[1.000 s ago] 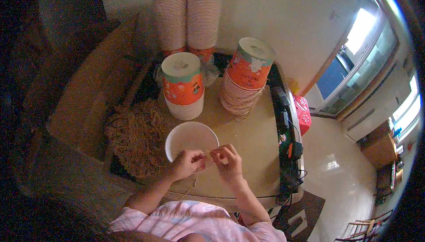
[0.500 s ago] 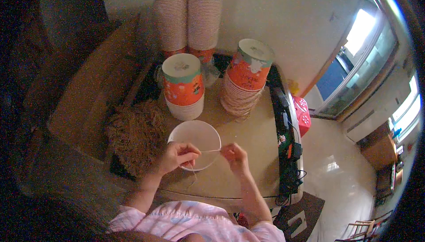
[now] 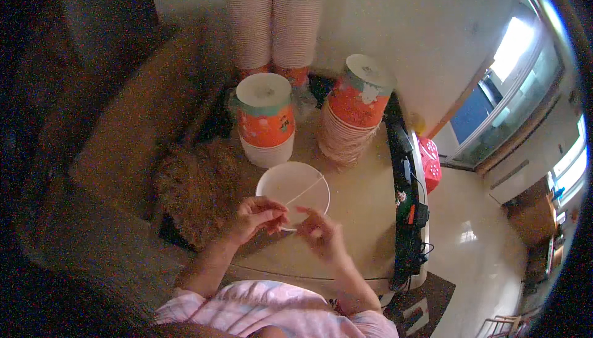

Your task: Threading a thin string through a pre-punched hole in the side of a large paper container to create a handle.

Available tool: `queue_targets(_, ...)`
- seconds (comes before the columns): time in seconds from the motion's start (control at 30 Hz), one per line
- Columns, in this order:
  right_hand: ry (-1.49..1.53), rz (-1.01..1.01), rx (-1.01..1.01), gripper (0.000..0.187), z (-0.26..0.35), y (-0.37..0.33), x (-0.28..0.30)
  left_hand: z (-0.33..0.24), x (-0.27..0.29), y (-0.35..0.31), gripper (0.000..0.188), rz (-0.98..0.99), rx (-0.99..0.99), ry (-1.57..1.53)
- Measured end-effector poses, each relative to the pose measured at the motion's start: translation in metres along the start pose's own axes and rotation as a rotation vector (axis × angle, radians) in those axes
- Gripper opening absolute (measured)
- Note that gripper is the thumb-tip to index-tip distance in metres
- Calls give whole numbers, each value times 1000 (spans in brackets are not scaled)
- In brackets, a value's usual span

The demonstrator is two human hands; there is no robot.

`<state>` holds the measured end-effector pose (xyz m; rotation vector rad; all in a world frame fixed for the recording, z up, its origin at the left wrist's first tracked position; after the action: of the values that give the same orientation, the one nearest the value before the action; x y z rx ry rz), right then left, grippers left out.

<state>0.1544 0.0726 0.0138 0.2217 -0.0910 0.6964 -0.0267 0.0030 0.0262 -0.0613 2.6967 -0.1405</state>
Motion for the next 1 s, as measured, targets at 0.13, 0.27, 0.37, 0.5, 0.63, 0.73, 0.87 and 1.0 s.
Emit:
queue_targets(0.13, 137, 234, -229, 20, -14, -17, -29, -9, -7, -4, 13, 16, -54, -6)
queue_targets(0.27, 306, -150, -98, 16, -21, -20, 0, -19, 16, -5, 17, -107, -555, 845)
queue_targets(0.37, -366, -315, 165, 18, 9, -16, 13, -18, 20, -10, 21, -35, -679, 1316)
queue_targets(0.5, -408, -405, 360, 14, 36, -8, 9, 3, 24, -8, 16, -23, -734, 1677)
queue_targets(0.63, -126, -334, 486, 14, 48, -13, -10, 25, 32, 3, 11, 39, -687, 1717)
queue_targets(0.73, 307, 59, 168, 14, 57, -41, -37, 30, 11, 15, 7, 114, -697, 1658)
queue_targets(0.87, 447, 745, 302, 12, 68, -51, -72, 24, -1, 25, 12, -27, -467, 1447)
queue_targets(1.0, 541, 823, 94, 26, 69, -58, -53, 12, 3, 28, 15, -233, -287, 1198)
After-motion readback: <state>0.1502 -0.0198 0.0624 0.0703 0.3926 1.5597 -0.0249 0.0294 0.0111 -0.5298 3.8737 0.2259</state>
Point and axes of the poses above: each hand's wrist, its own y-axis towards the middle knuckle, its own x-axis out of the back of the hand, z = x × y, the point moved 1 cm from there along y, towards the middle knuckle, and after that the axes turned 4 degrees about y, right-handed, at the moved point
